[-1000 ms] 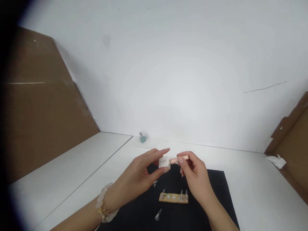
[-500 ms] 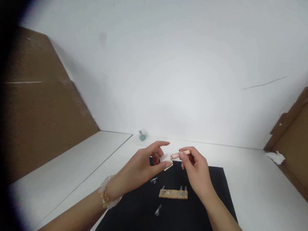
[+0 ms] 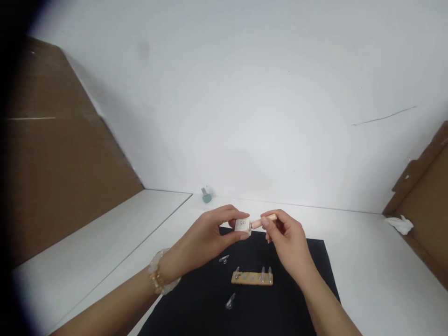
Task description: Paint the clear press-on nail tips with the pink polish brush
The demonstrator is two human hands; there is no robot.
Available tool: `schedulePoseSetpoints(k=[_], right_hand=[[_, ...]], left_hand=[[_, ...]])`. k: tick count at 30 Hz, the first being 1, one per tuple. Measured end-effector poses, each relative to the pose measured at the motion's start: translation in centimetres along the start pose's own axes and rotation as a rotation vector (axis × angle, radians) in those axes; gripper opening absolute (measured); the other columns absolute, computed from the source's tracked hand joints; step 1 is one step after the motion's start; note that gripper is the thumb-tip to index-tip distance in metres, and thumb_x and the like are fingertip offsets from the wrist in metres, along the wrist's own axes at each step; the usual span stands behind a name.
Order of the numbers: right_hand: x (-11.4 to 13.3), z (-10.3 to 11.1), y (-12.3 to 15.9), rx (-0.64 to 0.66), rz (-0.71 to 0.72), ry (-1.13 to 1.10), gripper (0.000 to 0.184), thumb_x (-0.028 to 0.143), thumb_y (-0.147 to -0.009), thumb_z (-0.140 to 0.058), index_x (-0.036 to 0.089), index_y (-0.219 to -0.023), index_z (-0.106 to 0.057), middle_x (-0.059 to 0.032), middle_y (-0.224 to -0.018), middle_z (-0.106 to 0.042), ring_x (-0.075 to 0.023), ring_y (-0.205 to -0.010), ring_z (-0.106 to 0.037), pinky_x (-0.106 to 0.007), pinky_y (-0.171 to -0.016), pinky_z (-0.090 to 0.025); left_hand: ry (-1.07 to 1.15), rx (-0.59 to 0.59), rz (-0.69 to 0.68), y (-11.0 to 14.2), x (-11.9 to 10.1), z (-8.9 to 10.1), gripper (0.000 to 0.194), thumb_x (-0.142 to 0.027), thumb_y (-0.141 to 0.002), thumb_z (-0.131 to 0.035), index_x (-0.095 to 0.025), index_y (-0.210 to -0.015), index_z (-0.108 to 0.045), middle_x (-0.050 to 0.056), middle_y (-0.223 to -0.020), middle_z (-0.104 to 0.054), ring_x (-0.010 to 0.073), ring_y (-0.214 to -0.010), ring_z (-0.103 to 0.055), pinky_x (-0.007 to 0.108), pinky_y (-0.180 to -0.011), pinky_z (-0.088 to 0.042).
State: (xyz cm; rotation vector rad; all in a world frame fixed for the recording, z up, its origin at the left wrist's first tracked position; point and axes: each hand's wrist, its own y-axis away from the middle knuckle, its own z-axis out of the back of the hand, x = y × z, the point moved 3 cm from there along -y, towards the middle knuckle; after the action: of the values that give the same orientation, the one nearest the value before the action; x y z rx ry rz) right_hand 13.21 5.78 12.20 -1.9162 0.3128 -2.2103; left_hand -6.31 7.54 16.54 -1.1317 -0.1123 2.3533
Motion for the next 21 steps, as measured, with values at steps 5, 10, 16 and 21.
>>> schedulePoseSetpoints(k=[5,10,16,21], right_hand=[[-0.3,-0.1,0.0,0.019,-0.018,-0.004,0.034,0.055,-0.093,-0.068,0.021,-0.095,-0.073,-0.0036,-0.084,-0.073,-0.0143,-0.062,-0.054,-0.029,-0.063,-0.049],[-0.3,0.3,-0.5,0.025,-0.06,-0.024,0.037,0.055,-0.092,-0.069,0.019,-0.086,-0.075,-0.0006,-0.068,-0.064,-0.0137,-0.057,-0.051,-0.028,-0.058,-0.046],[0.4,2.3,-0.9,-0.091,-0.068,-0.052,0.035,0.055,-0.091,-0.071,0.021,-0.085,-0.075,0.0012,-0.063,-0.059,-0.0144,-0.06,-0.047,-0.028,-0.061,-0.046],[0.7,3.0,-0.9,-0.06,-0.087,-0.129,0.039,0.06,-0.088,-0.073,0.02,-0.085,-0.077,0.0013,-0.061,-0.056,-0.0142,-0.059,-0.045,-0.03,-0.062,-0.046]], left_hand=[[0.01,0.032,0.059,-0.2,0.3,-0.3,0.027,-0.028,-0.08,-0.077,-0.019,-0.106,-0.078,-0.001,-0.081,-0.067,0.0187,-0.074,-0.064,0.031,-0.072,-0.05],[0.095,0.049,0.147,0.0,2.0,-0.9,0.031,-0.036,-0.078,-0.077,-0.023,-0.106,-0.078,-0.001,-0.083,-0.068,0.0214,-0.078,-0.063,0.035,-0.078,-0.048],[0.307,0.104,0.263,-0.1,7.6,-3.0,0.027,-0.037,-0.072,-0.074,-0.022,-0.094,-0.068,0.002,-0.085,-0.075,0.0236,-0.082,-0.071,0.036,-0.078,-0.055],[0.349,0.129,0.266,0.2,10.9,-4.1,0.02,-0.027,-0.067,-0.07,-0.025,-0.084,-0.059,0.002,-0.089,-0.079,0.0251,-0.09,-0.075,0.036,-0.085,-0.056]])
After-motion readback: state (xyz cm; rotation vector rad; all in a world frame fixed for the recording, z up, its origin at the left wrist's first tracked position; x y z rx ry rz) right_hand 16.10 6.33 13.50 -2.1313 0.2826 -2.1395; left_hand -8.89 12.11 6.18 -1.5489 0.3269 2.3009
